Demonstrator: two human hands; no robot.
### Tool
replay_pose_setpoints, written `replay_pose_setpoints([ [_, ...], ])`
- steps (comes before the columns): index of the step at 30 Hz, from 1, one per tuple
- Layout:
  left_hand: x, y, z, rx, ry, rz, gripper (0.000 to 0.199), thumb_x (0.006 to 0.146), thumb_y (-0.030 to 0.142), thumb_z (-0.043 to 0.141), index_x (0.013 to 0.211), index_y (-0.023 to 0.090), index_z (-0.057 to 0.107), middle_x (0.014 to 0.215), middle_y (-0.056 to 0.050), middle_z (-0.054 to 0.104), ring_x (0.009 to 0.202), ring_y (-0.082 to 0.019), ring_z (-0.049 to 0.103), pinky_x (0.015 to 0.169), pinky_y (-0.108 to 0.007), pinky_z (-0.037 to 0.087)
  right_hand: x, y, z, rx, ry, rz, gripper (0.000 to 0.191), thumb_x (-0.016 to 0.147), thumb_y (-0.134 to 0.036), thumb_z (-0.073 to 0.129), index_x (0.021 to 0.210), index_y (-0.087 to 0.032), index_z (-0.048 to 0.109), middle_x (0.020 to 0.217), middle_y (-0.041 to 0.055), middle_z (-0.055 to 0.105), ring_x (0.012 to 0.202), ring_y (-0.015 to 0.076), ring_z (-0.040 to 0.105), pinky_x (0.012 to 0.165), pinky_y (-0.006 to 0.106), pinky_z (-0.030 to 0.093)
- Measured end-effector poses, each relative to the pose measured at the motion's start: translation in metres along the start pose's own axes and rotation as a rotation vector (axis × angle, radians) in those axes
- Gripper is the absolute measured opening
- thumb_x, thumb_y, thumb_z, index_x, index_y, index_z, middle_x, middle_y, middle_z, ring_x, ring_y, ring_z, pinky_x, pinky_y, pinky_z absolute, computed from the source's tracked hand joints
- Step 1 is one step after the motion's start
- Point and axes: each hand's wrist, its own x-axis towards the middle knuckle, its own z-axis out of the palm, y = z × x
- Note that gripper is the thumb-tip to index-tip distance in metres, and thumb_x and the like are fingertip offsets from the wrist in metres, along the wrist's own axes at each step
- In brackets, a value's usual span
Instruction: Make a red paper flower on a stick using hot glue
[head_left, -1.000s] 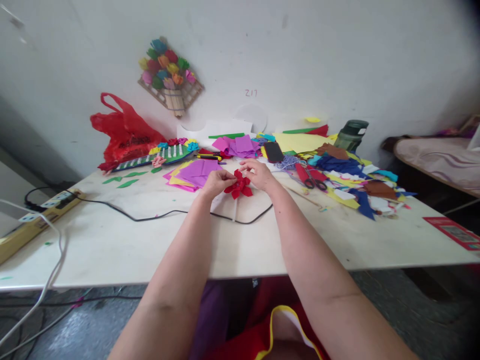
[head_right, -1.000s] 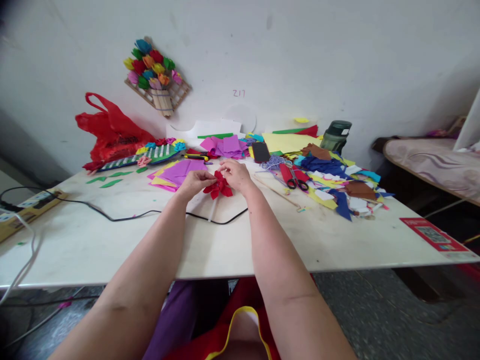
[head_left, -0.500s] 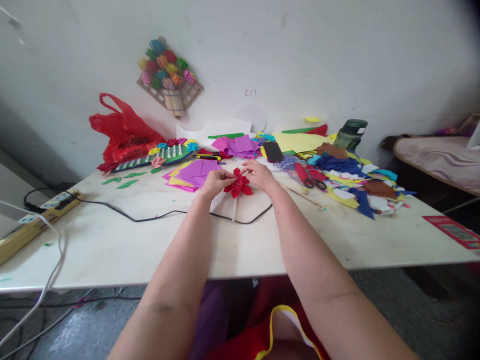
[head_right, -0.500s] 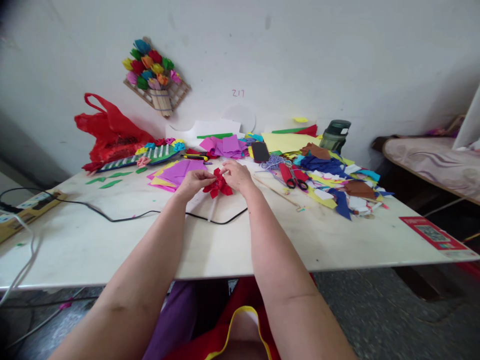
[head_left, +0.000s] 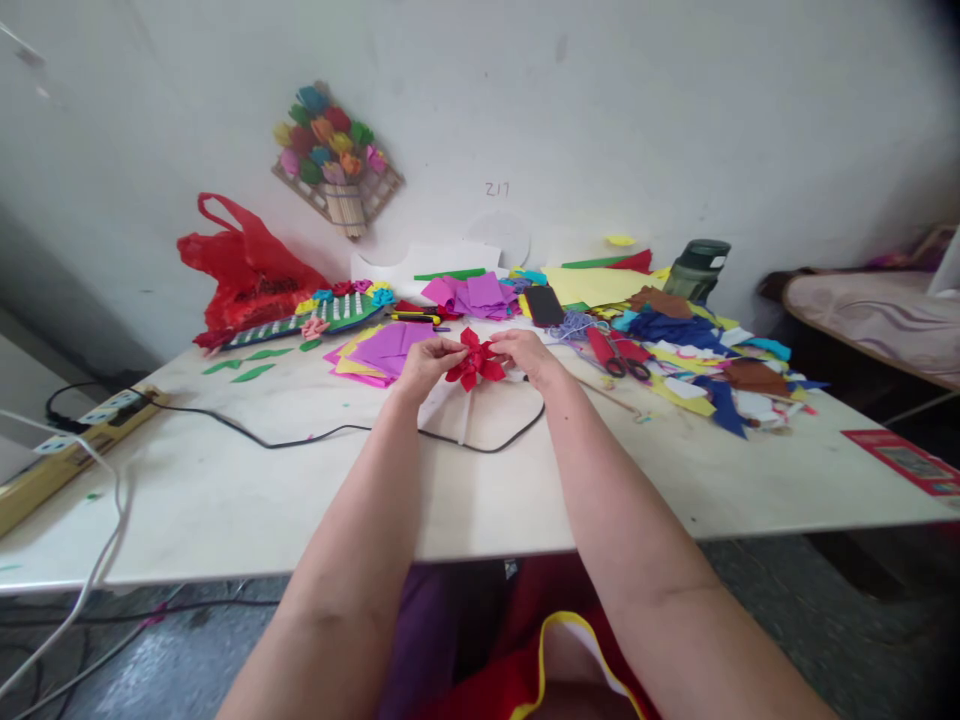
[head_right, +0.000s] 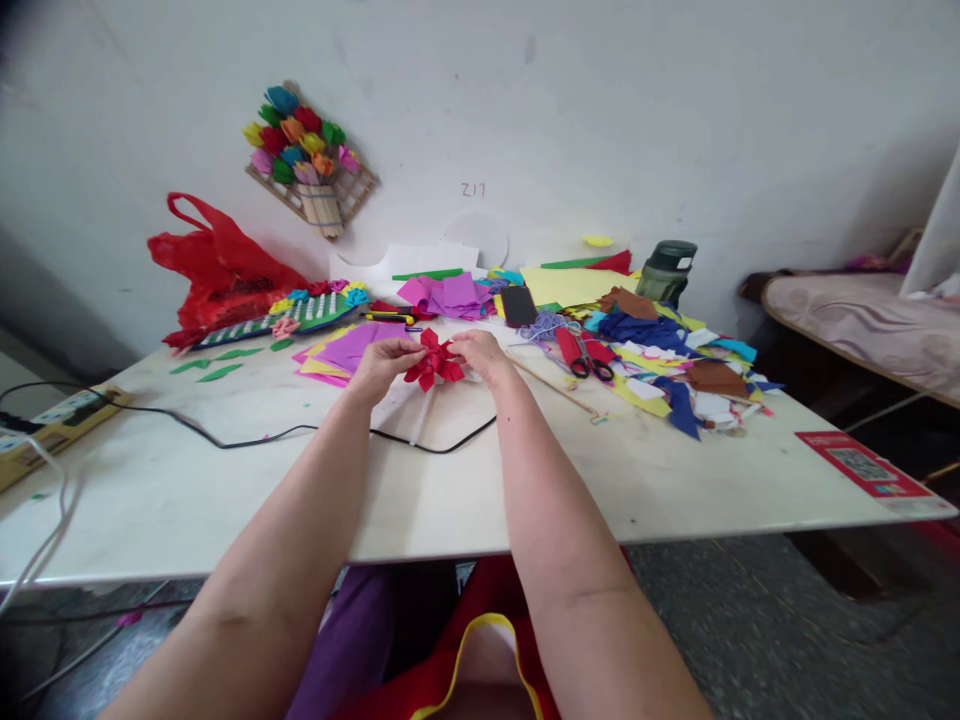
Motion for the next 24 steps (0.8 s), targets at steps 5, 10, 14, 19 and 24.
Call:
replay_pose_setpoints([
  [5,0.001,-0.001,0.000,-0.020,0.026,0.011,0.039,0.049,0.038,0.093,0.074,0.014,0.073,0.069,-0.005,0.072,0.059,-0.012,0.062,0.058,-0.025,0.049,0.007,0.006,-0.003,-0.096,0.012,-0.143,0.031,0.062,-0.014,0.065,0.092,-0.016,0.070,0.080,0.0012,0.070,0.079,0.0165,0.065,0.079,0.030,0.051],
  [10,0.001,-0.001,0.000,-0.006,0.041,0.033,0.039,0.051,0.040,0.092,0.074,0.015,0.073,0.072,-0.005,0.072,0.060,-0.013,0.062,0.059,-0.026,0.049,0.018,0.014,-0.007,-0.189,-0.001,-0.276,0.032,0.060,-0.016,0.065,0.090,-0.020,0.073,0.069,-0.0023,0.065,0.071,0.0169,0.062,0.073,0.031,0.051],
  [14,0.002,-0.002,-0.001,0.002,0.053,0.053,0.040,0.051,0.041,0.091,0.075,0.015,0.072,0.073,-0.005,0.073,0.063,-0.014,0.063,0.060,-0.027,0.049,0.018,0.014,-0.007,-0.216,-0.031,-0.309,0.034,0.059,-0.014,0.065,0.091,-0.020,0.074,0.063,-0.0044,0.061,0.064,0.0151,0.059,0.068,0.029,0.049],
  [19,0.002,-0.003,-0.001,-0.017,0.045,0.057,0.041,0.052,0.043,0.091,0.077,0.016,0.073,0.075,-0.005,0.073,0.064,-0.014,0.064,0.061,-0.027,0.049,0.012,0.010,-0.003,-0.148,-0.074,-0.259,0.043,0.061,-0.011,0.064,0.103,-0.014,0.070,0.059,-0.0061,0.058,0.057,0.0120,0.054,0.064,0.026,0.046],
  [24,0.001,0.000,0.000,-0.012,0.018,0.050,0.043,0.050,0.044,0.092,0.076,0.015,0.072,0.072,-0.005,0.072,0.061,-0.012,0.062,0.059,-0.026,0.047,0.010,0.010,-0.001,-0.104,-0.083,-0.249,0.049,0.060,-0.008,0.064,0.109,-0.011,0.066,0.057,-0.0085,0.056,0.055,0.0103,0.053,0.062,0.024,0.043],
])
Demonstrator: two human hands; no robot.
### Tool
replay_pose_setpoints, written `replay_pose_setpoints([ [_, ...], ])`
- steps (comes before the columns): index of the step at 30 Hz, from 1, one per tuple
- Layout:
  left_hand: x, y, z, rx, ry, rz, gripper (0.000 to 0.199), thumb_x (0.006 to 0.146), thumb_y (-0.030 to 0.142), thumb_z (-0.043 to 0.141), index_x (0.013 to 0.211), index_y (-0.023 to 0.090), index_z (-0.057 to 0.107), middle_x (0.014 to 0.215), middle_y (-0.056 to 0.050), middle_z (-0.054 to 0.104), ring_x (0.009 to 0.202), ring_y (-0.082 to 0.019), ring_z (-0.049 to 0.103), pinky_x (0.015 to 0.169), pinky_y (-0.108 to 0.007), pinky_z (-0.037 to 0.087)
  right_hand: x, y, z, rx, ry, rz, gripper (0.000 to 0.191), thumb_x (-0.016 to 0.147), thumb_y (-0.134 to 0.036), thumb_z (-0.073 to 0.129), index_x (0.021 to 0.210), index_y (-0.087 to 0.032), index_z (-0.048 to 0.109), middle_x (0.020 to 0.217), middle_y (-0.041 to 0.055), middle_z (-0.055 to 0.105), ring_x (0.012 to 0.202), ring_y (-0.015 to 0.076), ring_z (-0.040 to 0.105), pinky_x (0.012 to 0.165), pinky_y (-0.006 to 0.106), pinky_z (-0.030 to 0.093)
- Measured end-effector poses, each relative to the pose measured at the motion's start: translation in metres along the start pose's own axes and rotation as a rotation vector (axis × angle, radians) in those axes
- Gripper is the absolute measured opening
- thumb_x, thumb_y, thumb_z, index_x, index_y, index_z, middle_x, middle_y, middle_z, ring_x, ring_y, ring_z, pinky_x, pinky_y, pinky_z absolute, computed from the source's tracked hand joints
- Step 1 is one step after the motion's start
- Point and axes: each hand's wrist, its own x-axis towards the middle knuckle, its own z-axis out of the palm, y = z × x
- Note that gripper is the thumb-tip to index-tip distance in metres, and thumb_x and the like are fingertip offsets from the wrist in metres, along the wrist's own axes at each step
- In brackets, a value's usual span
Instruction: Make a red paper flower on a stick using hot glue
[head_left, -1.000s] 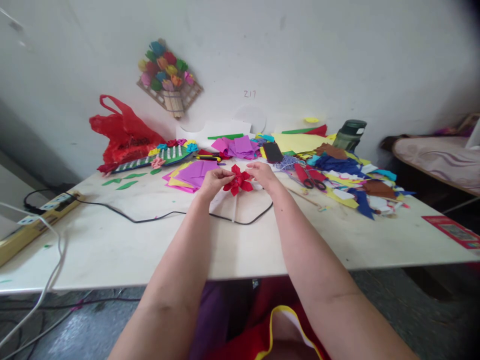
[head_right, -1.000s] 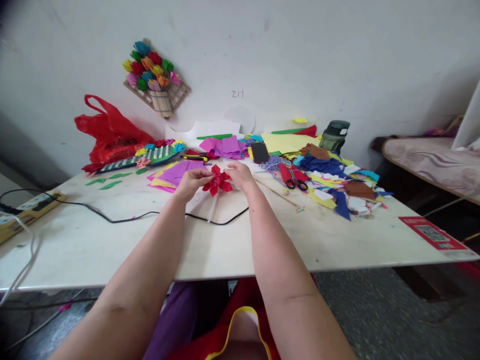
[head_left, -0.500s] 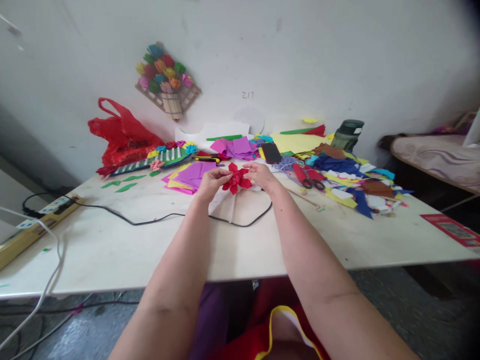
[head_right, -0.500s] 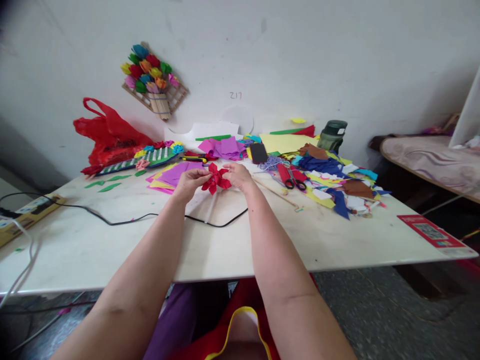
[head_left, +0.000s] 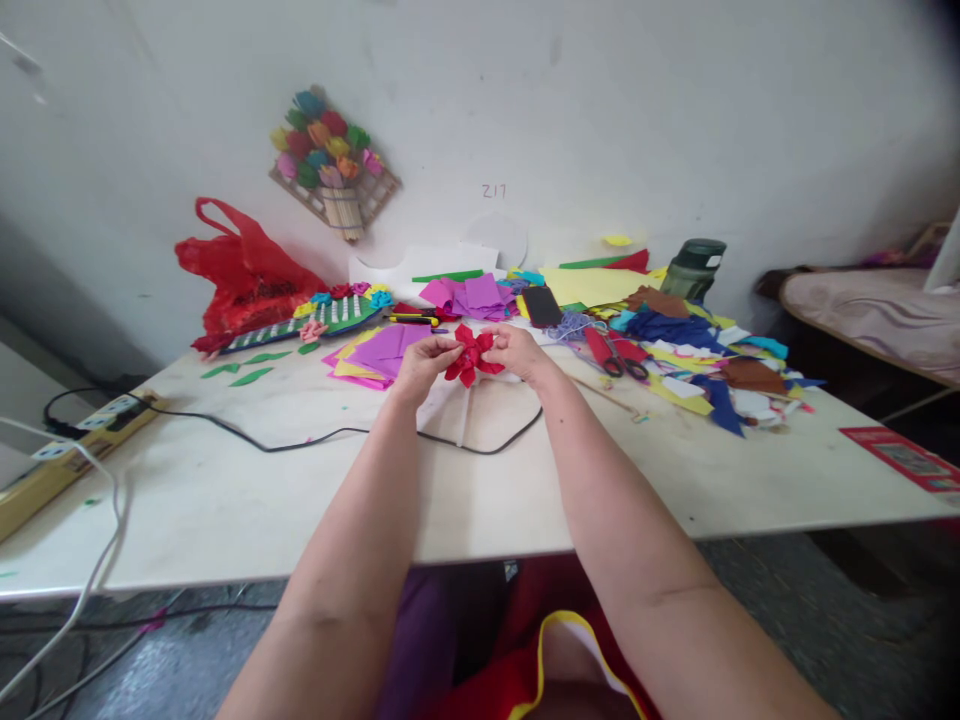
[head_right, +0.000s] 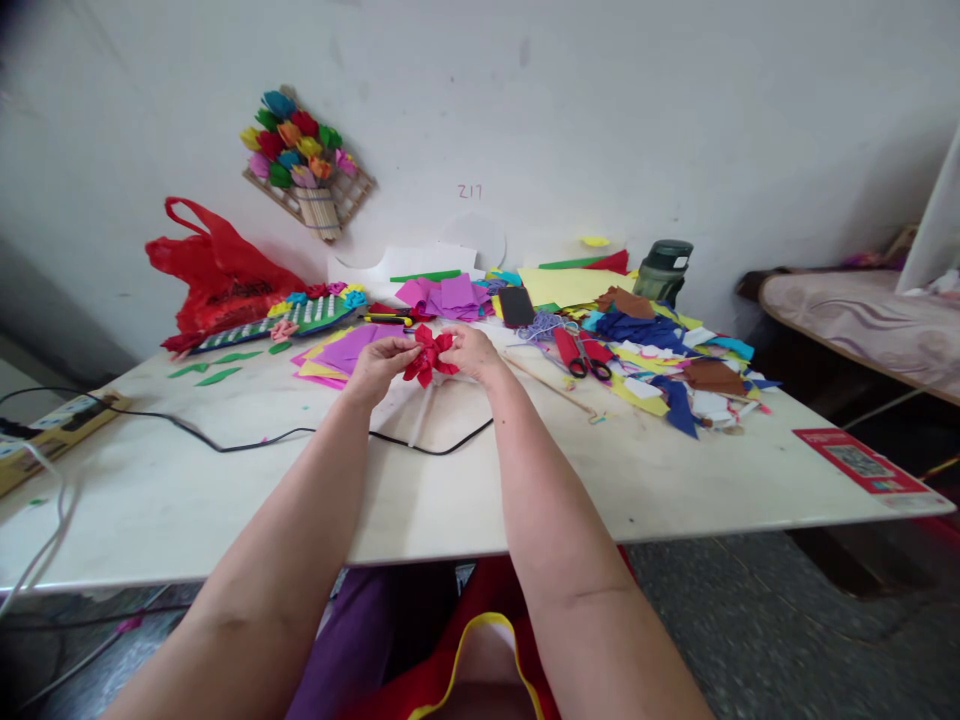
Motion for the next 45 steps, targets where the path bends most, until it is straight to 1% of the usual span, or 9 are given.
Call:
replay_pose_setpoints([
  [4,-0.002,0.003,0.001,0.006,-0.012,-0.010,0.045,0.050,0.046,0.091,0.078,0.015,0.073,0.073,-0.006,0.073,0.062,-0.013,0.062,0.060,-0.027,0.048,0.000,0.000,-0.001,-0.022,0.007,-0.016,0.051,0.061,-0.009,0.064,0.111,-0.012,0.065,0.056,-0.0091,0.056,0.055,0.0106,0.054,0.063,0.025,0.044],
  [7,-0.003,0.004,0.001,0.016,-0.027,-0.020,0.045,0.052,0.046,0.091,0.082,0.015,0.076,0.077,-0.007,0.074,0.065,-0.015,0.064,0.064,-0.029,0.050,0.000,0.000,-0.002,-0.050,0.024,-0.024,0.051,0.060,-0.009,0.064,0.111,-0.013,0.065,0.056,-0.0090,0.057,0.055,0.0108,0.055,0.065,0.026,0.045],
  [11,-0.004,0.007,0.002,0.030,-0.034,-0.012,0.040,0.051,0.039,0.091,0.080,0.016,0.076,0.076,-0.006,0.074,0.067,-0.016,0.065,0.068,-0.029,0.052,0.003,0.004,-0.002,-0.076,0.037,-0.036,0.052,0.061,-0.008,0.064,0.113,-0.014,0.065,0.059,-0.0080,0.060,0.057,0.0110,0.056,0.066,0.026,0.045],
  [15,-0.004,0.009,0.003,0.065,-0.042,-0.027,0.037,0.048,0.035,0.091,0.075,0.016,0.075,0.071,-0.005,0.073,0.064,-0.016,0.064,0.066,-0.029,0.052,0.004,0.006,-0.002,-0.107,0.042,-0.053,0.051,0.062,-0.009,0.065,0.113,-0.016,0.065,0.062,-0.0077,0.063,0.061,0.0119,0.060,0.069,0.026,0.046],
  [27,-0.005,0.011,0.004,0.092,-0.041,-0.016,0.030,0.052,0.032,0.087,0.072,0.014,0.073,0.070,-0.005,0.072,0.062,-0.015,0.062,0.065,-0.029,0.052,0.006,0.008,-0.001,-0.136,0.051,-0.065,0.050,0.062,-0.010,0.065,0.111,-0.018,0.066,0.064,-0.0071,0.064,0.063,0.0129,0.061,0.070,0.028,0.048],
  [32,-0.005,0.011,0.002,0.060,-0.046,-0.082,0.029,0.056,0.030,0.082,0.078,0.014,0.072,0.075,-0.006,0.072,0.069,-0.017,0.066,0.071,-0.032,0.054,0.005,0.007,-0.002,-0.142,0.049,-0.082,0.052,0.062,-0.010,0.063,0.113,-0.018,0.066,0.065,-0.0062,0.065,0.065,0.0133,0.062,0.073,0.028,0.048],
  [38,-0.005,0.012,-0.003,0.007,-0.106,-0.184,0.034,0.053,0.025,0.070,0.086,0.015,0.072,0.076,-0.004,0.071,0.069,-0.019,0.067,0.067,-0.033,0.056,0.007,0.010,-0.002,-0.136,0.045,-0.104,0.055,0.064,-0.009,0.060,0.118,-0.016,0.064,0.063,-0.0070,0.062,0.063,0.0122,0.060,0.072,0.027,0.048],
  [41,-0.007,0.014,-0.002,0.003,-0.131,-0.195,0.037,0.050,0.021,0.073,0.087,0.015,0.070,0.075,-0.003,0.071,0.068,-0.018,0.067,0.069,-0.033,0.057,0.010,0.014,-0.002,-0.141,0.040,-0.119,0.057,0.064,-0.009,0.059,0.120,-0.015,0.063,0.063,-0.0070,0.062,0.064,0.0125,0.059,0.072,0.027,0.048],
  [45,-0.008,0.015,0.000,0.008,-0.138,-0.195,0.035,0.049,0.021,0.080,0.082,0.014,0.070,0.078,-0.004,0.072,0.070,-0.017,0.068,0.072,-0.033,0.057,0.011,0.016,-0.003,-0.186,0.044,-0.135,0.057,0.064,-0.010,0.058,0.121,-0.015,0.064,0.065,-0.0061,0.062,0.066,0.0131,0.059,0.075,0.029,0.049],
])
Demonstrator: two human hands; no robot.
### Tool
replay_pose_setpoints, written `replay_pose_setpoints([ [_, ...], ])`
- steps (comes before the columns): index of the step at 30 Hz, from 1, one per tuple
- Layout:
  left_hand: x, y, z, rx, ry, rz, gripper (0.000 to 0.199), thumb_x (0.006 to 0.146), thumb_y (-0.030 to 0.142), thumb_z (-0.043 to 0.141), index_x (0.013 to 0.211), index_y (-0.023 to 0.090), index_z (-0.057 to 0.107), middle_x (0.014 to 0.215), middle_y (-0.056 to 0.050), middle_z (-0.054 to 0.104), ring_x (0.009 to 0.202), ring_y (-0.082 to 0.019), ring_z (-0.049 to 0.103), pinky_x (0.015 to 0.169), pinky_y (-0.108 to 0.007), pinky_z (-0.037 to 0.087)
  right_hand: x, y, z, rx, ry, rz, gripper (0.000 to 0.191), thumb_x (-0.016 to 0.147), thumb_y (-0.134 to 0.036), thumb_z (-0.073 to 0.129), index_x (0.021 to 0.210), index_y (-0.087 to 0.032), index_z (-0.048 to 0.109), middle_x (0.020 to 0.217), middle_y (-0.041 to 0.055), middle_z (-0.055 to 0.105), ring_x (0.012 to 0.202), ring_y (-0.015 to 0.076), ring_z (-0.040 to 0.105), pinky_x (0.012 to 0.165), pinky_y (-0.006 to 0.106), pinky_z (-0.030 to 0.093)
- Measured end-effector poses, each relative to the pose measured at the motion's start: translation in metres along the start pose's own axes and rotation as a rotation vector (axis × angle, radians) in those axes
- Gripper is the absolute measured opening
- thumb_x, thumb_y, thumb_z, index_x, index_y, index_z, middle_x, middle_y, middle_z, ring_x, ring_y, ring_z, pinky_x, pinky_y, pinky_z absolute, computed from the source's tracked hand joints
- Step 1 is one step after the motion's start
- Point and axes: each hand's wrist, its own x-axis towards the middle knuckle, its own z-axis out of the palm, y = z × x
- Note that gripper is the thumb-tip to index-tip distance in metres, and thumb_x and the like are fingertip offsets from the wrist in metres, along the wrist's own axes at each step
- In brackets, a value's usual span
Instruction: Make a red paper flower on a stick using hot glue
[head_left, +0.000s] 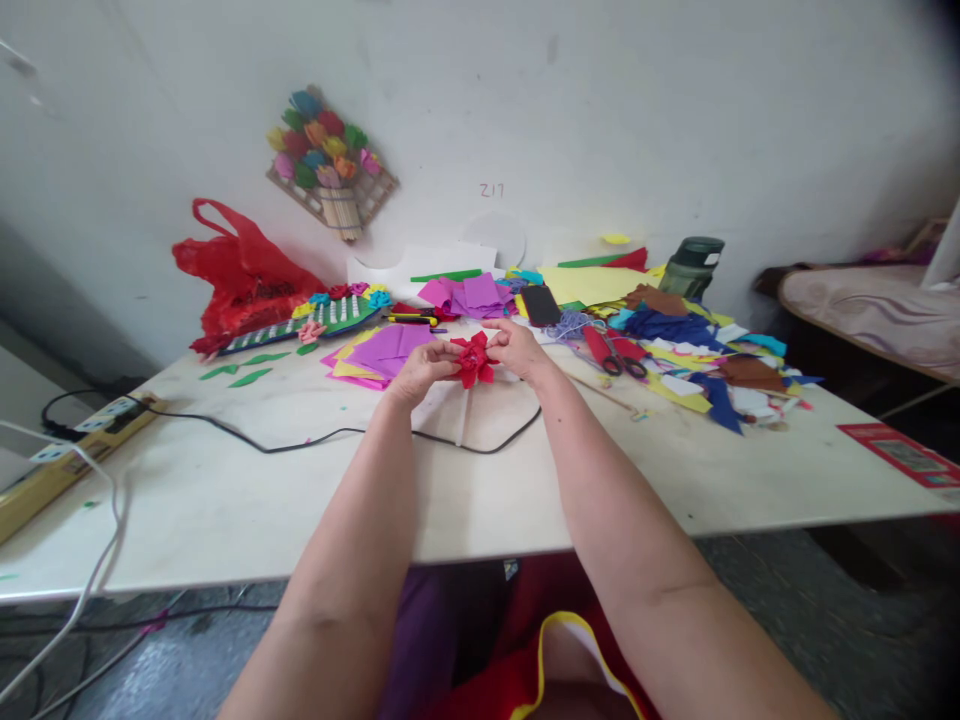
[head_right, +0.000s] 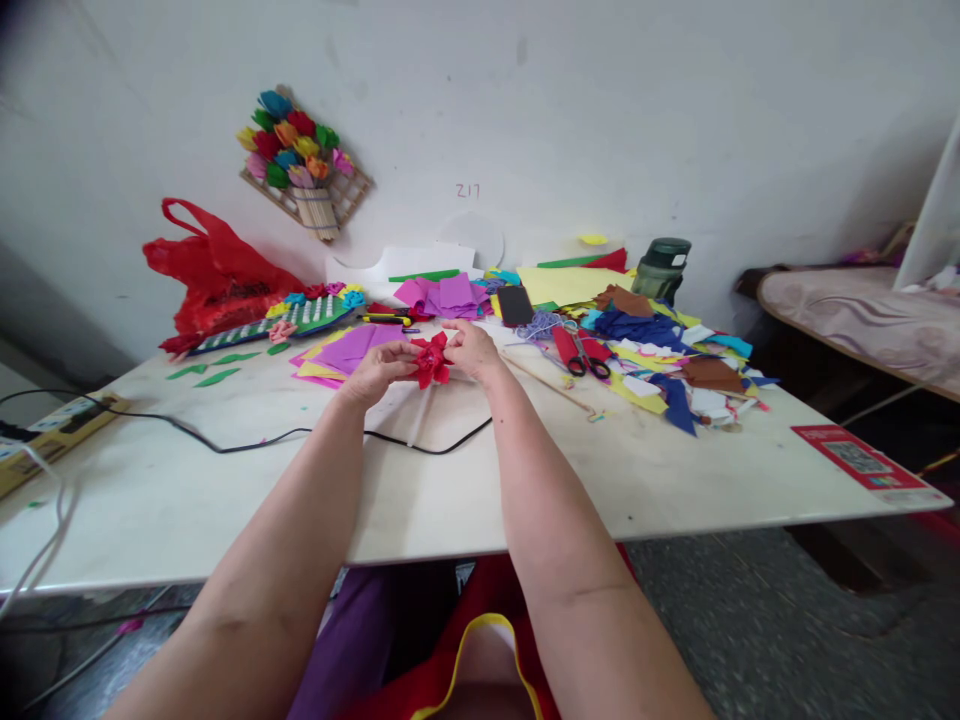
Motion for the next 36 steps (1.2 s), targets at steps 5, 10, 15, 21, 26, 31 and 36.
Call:
replay_pose_setpoints([
  [5,0.0014,-0.0030,-0.0015,0.014,-0.013,0.022,0.035,0.051,0.025,0.086,0.079,0.014,0.069,0.077,-0.005,0.072,0.070,-0.017,0.067,0.074,-0.034,0.056,-0.0014,-0.0025,-0.0004,-0.015,-0.005,0.006,0.057,0.066,-0.010,0.058,0.123,-0.014,0.063,0.068,-0.0043,0.064,0.068,0.0136,0.059,0.077,0.030,0.050],
  [10,0.0029,-0.0051,-0.0038,0.026,-0.004,0.023,0.038,0.053,0.031,0.087,0.081,0.013,0.069,0.078,-0.005,0.072,0.071,-0.018,0.068,0.076,-0.035,0.056,-0.0011,-0.0032,-0.0002,-0.018,0.008,0.002,0.056,0.065,-0.009,0.058,0.121,-0.015,0.065,0.067,-0.0043,0.064,0.068,0.0143,0.060,0.076,0.030,0.050],
  [15,0.0020,-0.0061,-0.0032,0.043,0.017,0.031,0.038,0.054,0.034,0.087,0.080,0.014,0.069,0.078,-0.004,0.072,0.072,-0.018,0.069,0.078,-0.037,0.056,-0.0004,-0.0030,0.0000,0.027,0.001,0.007,0.056,0.063,-0.007,0.058,0.118,-0.015,0.065,0.063,-0.0056,0.062,0.065,0.0134,0.058,0.073,0.029,0.049],
  [21,0.0015,-0.0057,-0.0033,0.055,0.024,0.037,0.038,0.054,0.035,0.088,0.080,0.014,0.070,0.078,-0.005,0.073,0.071,-0.019,0.068,0.078,-0.037,0.055,-0.0003,-0.0020,0.0005,0.090,-0.012,0.010,0.055,0.063,-0.008,0.057,0.118,-0.016,0.064,0.062,-0.0067,0.060,0.060,0.0115,0.055,0.068,0.027,0.048],
  [26,0.0033,-0.0076,-0.0043,0.053,0.023,0.048,0.038,0.054,0.036,0.088,0.080,0.013,0.070,0.076,-0.006,0.073,0.070,-0.019,0.068,0.076,-0.035,0.054,-0.0014,-0.0036,0.0005,0.115,-0.025,0.004,0.056,0.062,-0.009,0.057,0.118,-0.016,0.064,0.061,-0.0068,0.059,0.060,0.0118,0.055,0.068,0.027,0.047],
  [31,0.0032,-0.0069,-0.0021,0.055,0.033,0.060,0.038,0.054,0.036,0.088,0.077,0.013,0.070,0.074,-0.005,0.072,0.068,-0.018,0.067,0.074,-0.034,0.053,-0.0015,-0.0059,0.0016,0.095,-0.008,0.002,0.056,0.062,-0.008,0.058,0.116,-0.014,0.065,0.059,-0.0073,0.057,0.058,0.0116,0.053,0.066,0.027,0.046],
  [36,0.0020,-0.0050,-0.0011,0.048,0.040,0.054,0.036,0.053,0.034,0.087,0.077,0.013,0.070,0.074,-0.005,0.073,0.068,-0.018,0.067,0.074,-0.034,0.053,-0.0007,-0.0049,0.0028,0.115,-0.006,0.019,0.055,0.062,-0.007,0.058,0.116,-0.015,0.065,0.059,-0.0068,0.058,0.057,0.0120,0.054,0.066,0.027,0.047],
])
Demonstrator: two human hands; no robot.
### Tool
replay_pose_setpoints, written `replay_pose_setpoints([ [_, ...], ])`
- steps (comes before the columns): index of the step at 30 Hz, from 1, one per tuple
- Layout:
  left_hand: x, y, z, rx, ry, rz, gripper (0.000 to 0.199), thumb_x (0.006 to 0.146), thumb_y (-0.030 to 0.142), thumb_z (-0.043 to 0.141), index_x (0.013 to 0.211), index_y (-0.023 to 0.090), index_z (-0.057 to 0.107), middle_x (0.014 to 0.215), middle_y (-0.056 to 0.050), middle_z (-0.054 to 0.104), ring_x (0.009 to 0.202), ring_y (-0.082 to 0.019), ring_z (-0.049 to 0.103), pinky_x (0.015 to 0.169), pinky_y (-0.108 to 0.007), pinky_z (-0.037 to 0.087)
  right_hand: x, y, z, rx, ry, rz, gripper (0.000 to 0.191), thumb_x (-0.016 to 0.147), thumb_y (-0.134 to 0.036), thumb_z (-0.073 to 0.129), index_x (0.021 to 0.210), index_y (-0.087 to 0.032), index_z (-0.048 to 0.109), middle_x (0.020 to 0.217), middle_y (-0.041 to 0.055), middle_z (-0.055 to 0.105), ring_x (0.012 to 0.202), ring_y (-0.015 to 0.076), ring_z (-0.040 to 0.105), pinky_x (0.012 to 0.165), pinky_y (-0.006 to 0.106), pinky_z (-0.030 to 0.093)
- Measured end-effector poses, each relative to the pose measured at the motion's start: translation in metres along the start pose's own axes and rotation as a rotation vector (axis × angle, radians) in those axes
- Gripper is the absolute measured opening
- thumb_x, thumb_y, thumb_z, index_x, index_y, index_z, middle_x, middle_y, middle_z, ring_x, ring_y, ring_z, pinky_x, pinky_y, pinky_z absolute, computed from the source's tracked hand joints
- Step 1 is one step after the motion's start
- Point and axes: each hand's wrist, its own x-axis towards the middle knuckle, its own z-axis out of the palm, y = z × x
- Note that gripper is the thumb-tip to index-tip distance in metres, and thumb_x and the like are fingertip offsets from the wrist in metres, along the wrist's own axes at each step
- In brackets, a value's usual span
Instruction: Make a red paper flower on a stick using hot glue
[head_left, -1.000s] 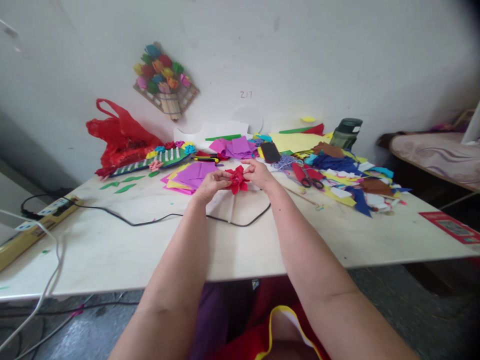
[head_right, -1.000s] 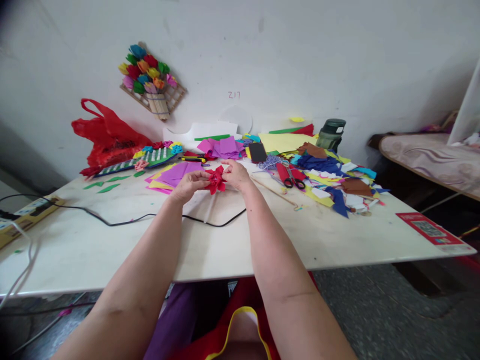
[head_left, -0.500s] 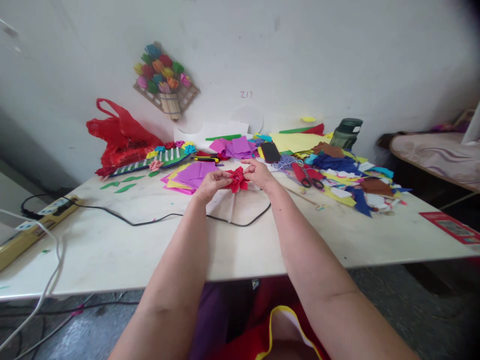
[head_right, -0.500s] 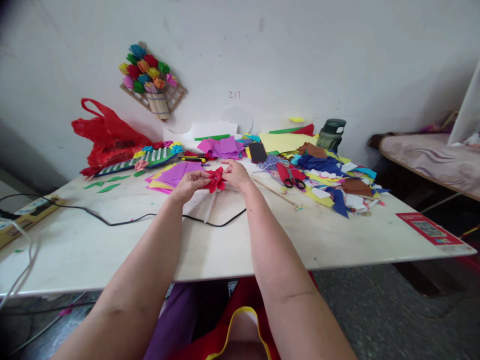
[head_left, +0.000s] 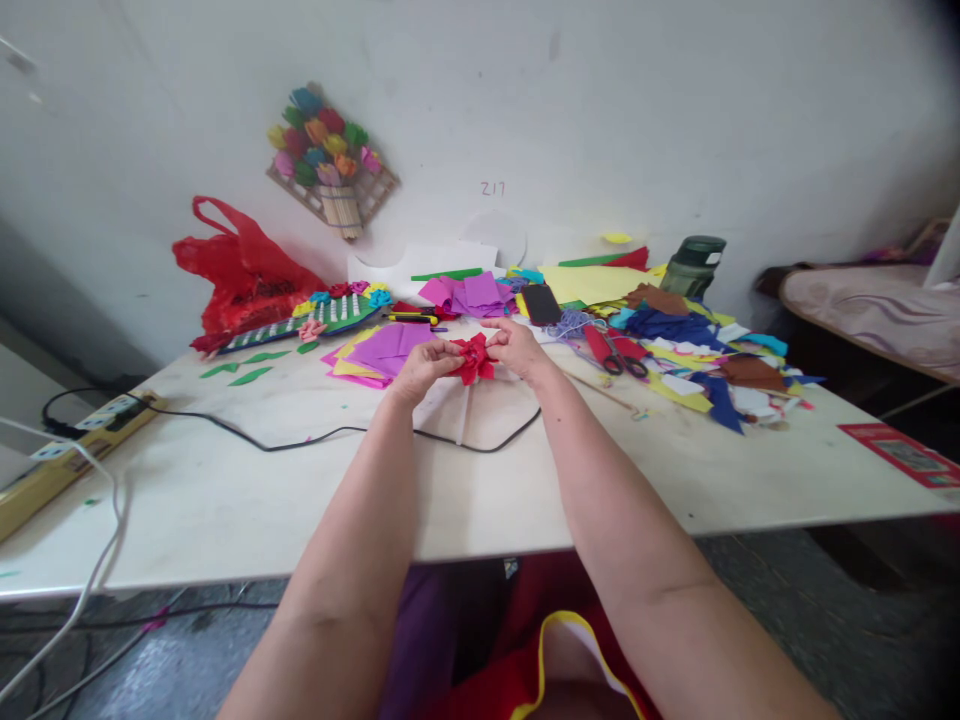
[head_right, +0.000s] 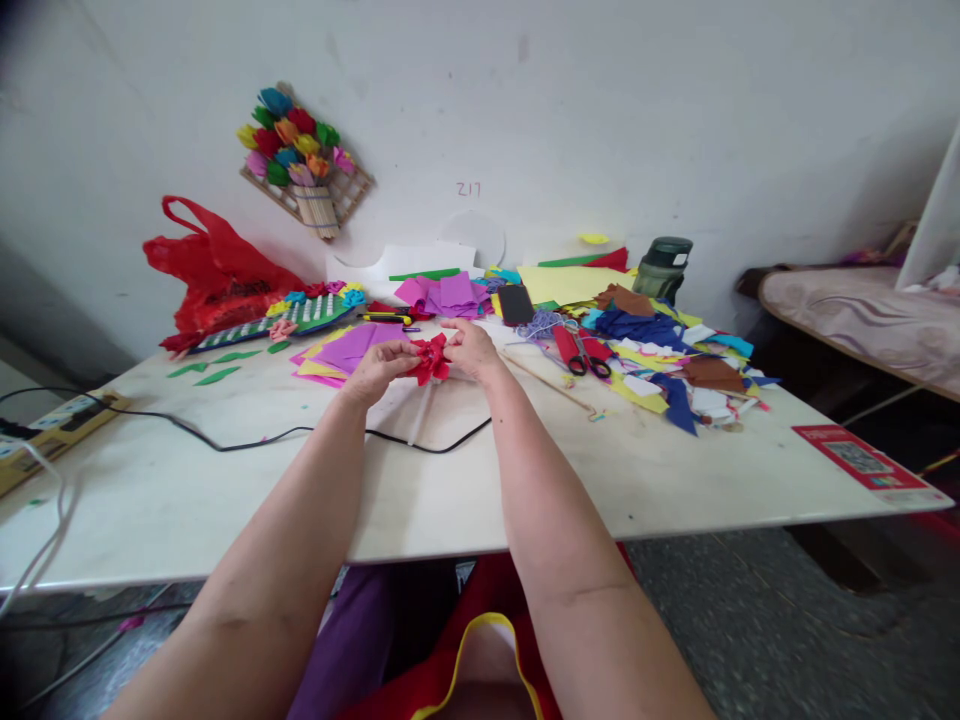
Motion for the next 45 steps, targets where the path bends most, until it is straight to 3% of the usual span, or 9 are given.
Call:
replay_pose_setpoints([
  [8,0.0018,-0.0030,-0.0020,-0.012,-0.025,0.006,0.038,0.051,0.030,0.089,0.080,0.014,0.070,0.080,-0.006,0.073,0.076,-0.021,0.069,0.078,-0.036,0.052,-0.0019,-0.0024,-0.0019,0.022,-0.001,0.046,0.056,0.064,-0.007,0.059,0.119,-0.016,0.064,0.065,-0.0053,0.061,0.062,0.0127,0.058,0.071,0.029,0.052],
  [20,-0.0006,0.0014,0.0016,0.016,0.010,-0.011,0.039,0.050,0.036,0.091,0.075,0.014,0.069,0.070,-0.004,0.071,0.063,-0.015,0.064,0.067,-0.029,0.049,-0.0043,-0.0079,0.0016,0.010,-0.005,0.051,0.058,0.063,-0.006,0.058,0.120,-0.016,0.064,0.064,-0.0062,0.060,0.062,0.0121,0.057,0.069,0.027,0.050],
  [30,-0.0008,0.0002,-0.0007,-0.015,0.008,-0.017,0.030,0.054,0.031,0.081,0.077,0.015,0.070,0.078,-0.005,0.072,0.073,-0.019,0.067,0.077,-0.034,0.053,-0.0039,-0.0073,-0.0012,0.060,0.002,0.057,0.057,0.062,-0.007,0.059,0.119,-0.014,0.063,0.066,-0.0040,0.062,0.061,0.0121,0.057,0.067,0.026,0.048],
  [38,-0.0005,0.0005,0.0008,0.041,-0.002,-0.009,0.031,0.055,0.032,0.082,0.077,0.015,0.068,0.072,-0.003,0.069,0.065,-0.016,0.063,0.068,-0.031,0.050,-0.0032,-0.0054,-0.0018,0.054,0.002,0.040,0.054,0.063,-0.007,0.058,0.117,-0.014,0.064,0.064,-0.0058,0.060,0.058,0.0103,0.053,0.062,0.024,0.044],
  [45,-0.0007,0.0003,0.0013,0.021,-0.015,-0.002,0.034,0.057,0.035,0.084,0.078,0.015,0.067,0.072,-0.004,0.070,0.066,-0.017,0.065,0.072,-0.033,0.052,-0.0040,-0.0066,0.0008,0.072,0.013,0.045,0.056,0.063,-0.006,0.058,0.118,-0.013,0.064,0.064,-0.0059,0.059,0.060,0.0112,0.055,0.065,0.025,0.046],
])
